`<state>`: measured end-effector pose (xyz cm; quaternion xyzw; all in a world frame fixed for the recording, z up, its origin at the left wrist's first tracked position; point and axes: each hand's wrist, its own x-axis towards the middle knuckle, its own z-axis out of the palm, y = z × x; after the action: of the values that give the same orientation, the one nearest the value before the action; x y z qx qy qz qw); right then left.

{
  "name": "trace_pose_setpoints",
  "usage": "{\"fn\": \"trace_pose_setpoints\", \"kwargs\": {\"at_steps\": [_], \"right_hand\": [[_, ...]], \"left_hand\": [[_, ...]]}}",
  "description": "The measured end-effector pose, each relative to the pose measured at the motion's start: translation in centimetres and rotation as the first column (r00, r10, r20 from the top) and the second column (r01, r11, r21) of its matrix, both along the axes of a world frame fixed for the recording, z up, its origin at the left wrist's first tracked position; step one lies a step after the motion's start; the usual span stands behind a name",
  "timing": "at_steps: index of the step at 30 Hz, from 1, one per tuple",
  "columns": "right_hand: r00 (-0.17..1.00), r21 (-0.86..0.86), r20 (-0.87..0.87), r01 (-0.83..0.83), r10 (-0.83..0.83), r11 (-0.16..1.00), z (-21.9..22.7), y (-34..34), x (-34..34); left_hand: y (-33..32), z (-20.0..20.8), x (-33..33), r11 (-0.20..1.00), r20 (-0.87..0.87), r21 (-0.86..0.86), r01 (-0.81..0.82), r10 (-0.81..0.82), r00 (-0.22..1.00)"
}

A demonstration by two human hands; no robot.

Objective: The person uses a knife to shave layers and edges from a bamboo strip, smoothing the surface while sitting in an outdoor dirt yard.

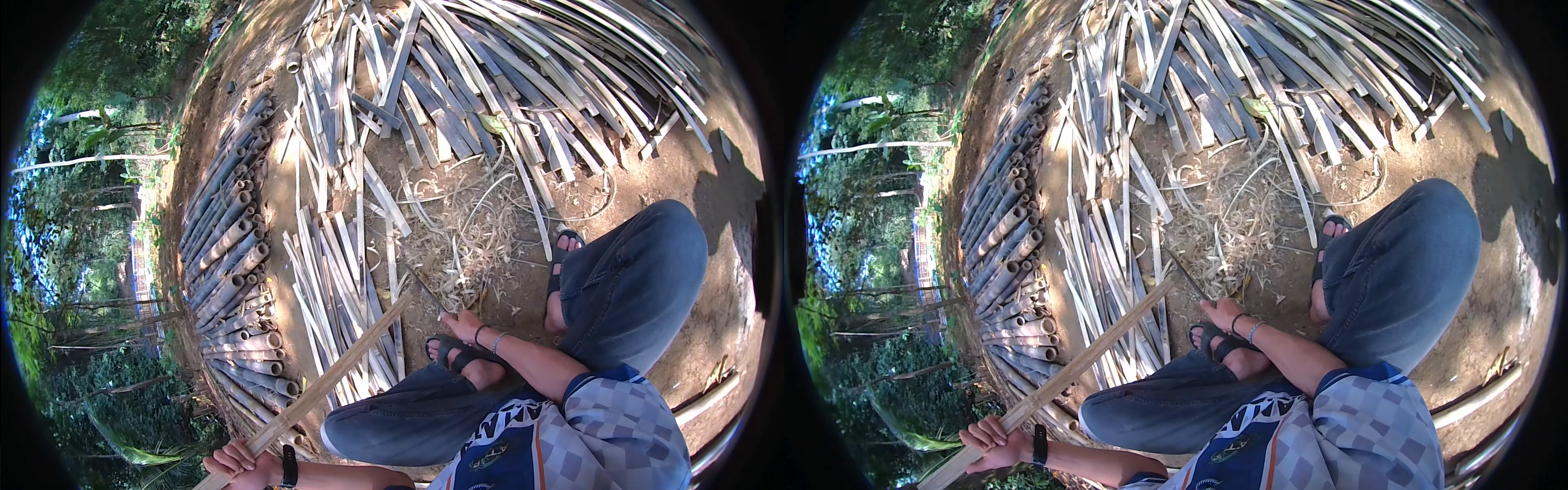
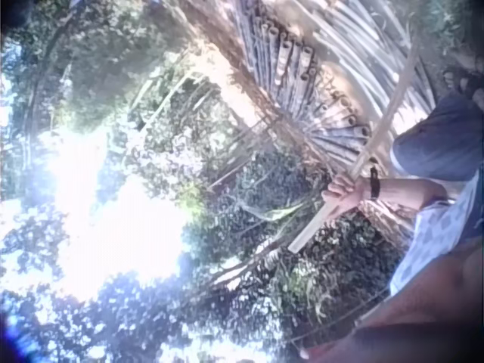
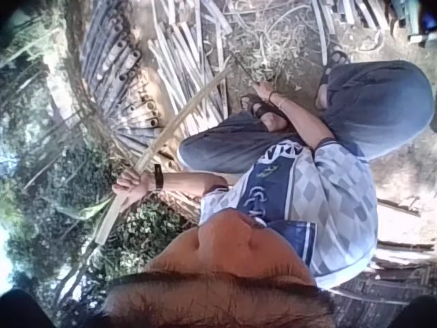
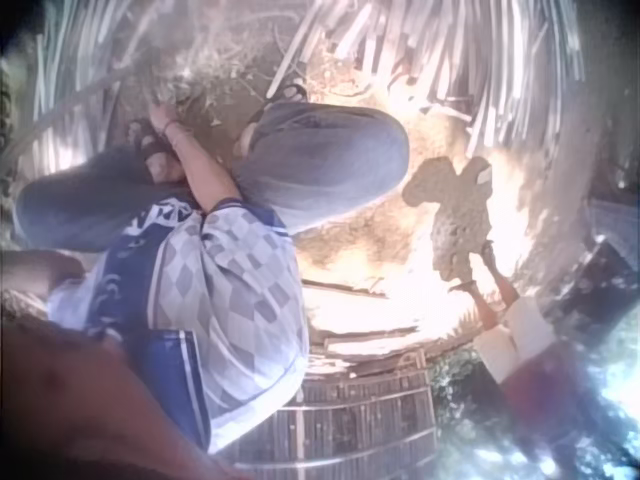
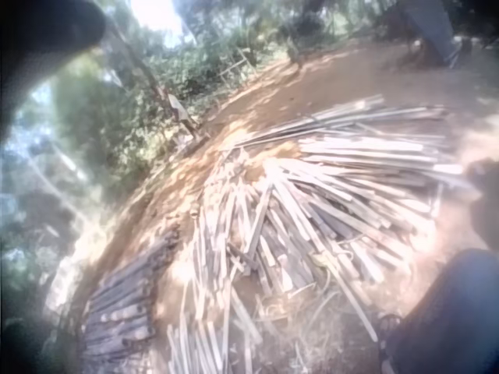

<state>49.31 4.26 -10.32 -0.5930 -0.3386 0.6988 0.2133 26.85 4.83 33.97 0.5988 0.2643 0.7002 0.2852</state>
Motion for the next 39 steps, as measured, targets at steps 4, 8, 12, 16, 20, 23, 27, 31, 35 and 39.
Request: {"fn": "trace_pose_setpoints", "kwargs": {"at_steps": [4, 8, 12, 16, 20, 23, 27, 31, 35, 39], "right_hand": [[0.995, 0.133, -0.072, -0.061, 0.071, 0.989, 4.5, -0.7, -1.8], [0.965, 0.441, -0.122, -0.159, 0.234, 0.883, 12.7, -1.0, -3.3], [0.964, 0.484, -0.121, -0.150, 0.235, 0.862, 14.0, -1.2, -4.1], [0.968, 0.205, -0.245, 0.112, -0.060, 0.972, 2.3, -1.7, -5.9], [0.990, 0.228, -0.104, -0.071, 0.097, 0.971, 5.9, -1.7, -4.3], [0.963, 0.497, -0.135, -0.139, 0.235, 0.856, 12.1, -2.1, -4.1], [0.971, 0.343, -0.198, -0.061, 0.135, 0.937, 9.5, -1.7, -3.9], [0.978, 0.200, -0.149, -0.116, 0.147, 0.973, 8.2, -0.4, -2.9], [0.955, 0.476, -0.110, -0.192, 0.275, 0.858, 11.4, -1.6, -4.5], [0.987, 0.342, -0.081, -0.102, 0.137, 0.934, 8.0, -0.4, -3.2]], "left_hand": [[0.3, 0.0, -0.1, 1.000, -0.014, -0.014, -0.027, 0.027, 1.000], [0.7, -0.1, -0.6, 0.977, 0.038, -0.027, -0.211, 0.212, 0.976], [0.2, -0.1, -1.6, 0.944, 0.065, -0.030, -0.329, 0.330, 0.942], [0.9, -0.4, -0.8, 0.912, 0.132, -0.043, -0.407, 0.409, 0.903], [0.3, -0.7, -1.7, 0.889, 0.113, -0.028, -0.456, 0.456, 0.883], [1.4, -0.4, -0.8, 0.839, 0.177, -0.059, -0.541, 0.542, 0.821], [3.0, -0.2, -0.8, 0.744, 0.211, -0.124, -0.657, 0.667, 0.715], [3.0, -0.1, -0.5, 0.698, 0.220, -0.134, -0.703, 0.713, 0.666], [3.0, 0.1, -0.4, 0.699, 0.212, -0.143, -0.700, 0.713, 0.669], [3.1, 0.1, -0.1, 0.695, 0.216, -0.142, -0.705, 0.717, 0.663]]}}
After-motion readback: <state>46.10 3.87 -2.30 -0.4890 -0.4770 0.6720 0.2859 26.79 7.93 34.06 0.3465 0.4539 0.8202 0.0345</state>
